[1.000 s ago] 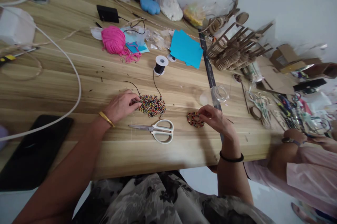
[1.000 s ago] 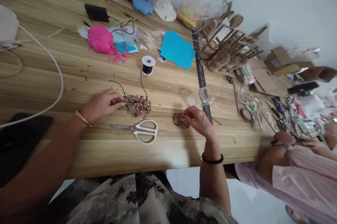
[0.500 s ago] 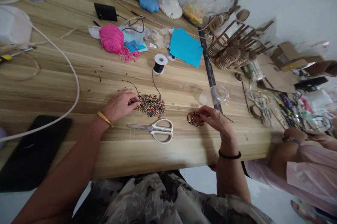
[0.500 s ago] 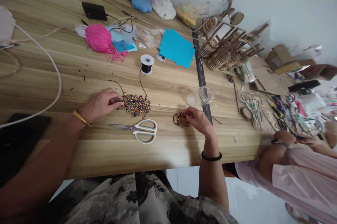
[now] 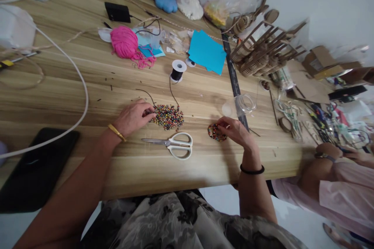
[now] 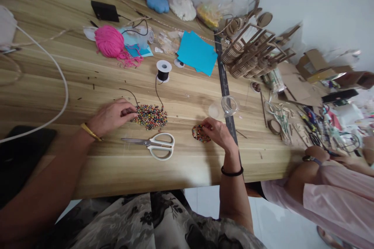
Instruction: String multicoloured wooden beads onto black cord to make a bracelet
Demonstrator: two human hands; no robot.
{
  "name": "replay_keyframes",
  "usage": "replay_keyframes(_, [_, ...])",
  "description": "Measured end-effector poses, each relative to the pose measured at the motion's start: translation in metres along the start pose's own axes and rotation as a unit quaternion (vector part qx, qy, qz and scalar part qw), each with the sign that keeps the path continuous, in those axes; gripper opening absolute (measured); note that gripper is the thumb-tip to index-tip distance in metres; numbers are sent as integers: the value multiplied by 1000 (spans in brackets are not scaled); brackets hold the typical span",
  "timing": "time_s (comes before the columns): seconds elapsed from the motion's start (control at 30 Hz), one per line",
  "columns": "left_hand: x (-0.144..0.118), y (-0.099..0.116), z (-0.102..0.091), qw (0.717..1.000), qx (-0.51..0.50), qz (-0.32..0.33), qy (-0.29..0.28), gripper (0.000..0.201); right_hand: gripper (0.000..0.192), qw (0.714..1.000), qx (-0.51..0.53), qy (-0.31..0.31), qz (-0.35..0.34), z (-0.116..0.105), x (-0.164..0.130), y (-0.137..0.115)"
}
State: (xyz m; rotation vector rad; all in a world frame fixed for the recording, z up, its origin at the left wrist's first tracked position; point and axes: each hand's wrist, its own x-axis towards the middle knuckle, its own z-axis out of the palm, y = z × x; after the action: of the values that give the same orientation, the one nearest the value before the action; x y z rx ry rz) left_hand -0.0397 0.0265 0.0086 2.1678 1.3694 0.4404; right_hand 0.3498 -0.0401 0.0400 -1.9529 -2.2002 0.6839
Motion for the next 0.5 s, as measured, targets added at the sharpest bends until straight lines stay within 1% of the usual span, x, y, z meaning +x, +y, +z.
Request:
replay_keyframes(0.27, [-1,1,0,1000,5,4,5,21,13,999,-43,6,-25,1,5,-6])
replay_keyframes(0.5, [0,-2,2,1000,-14,3,4,21,10,999,-24,-2,-40,-4,2,-16])
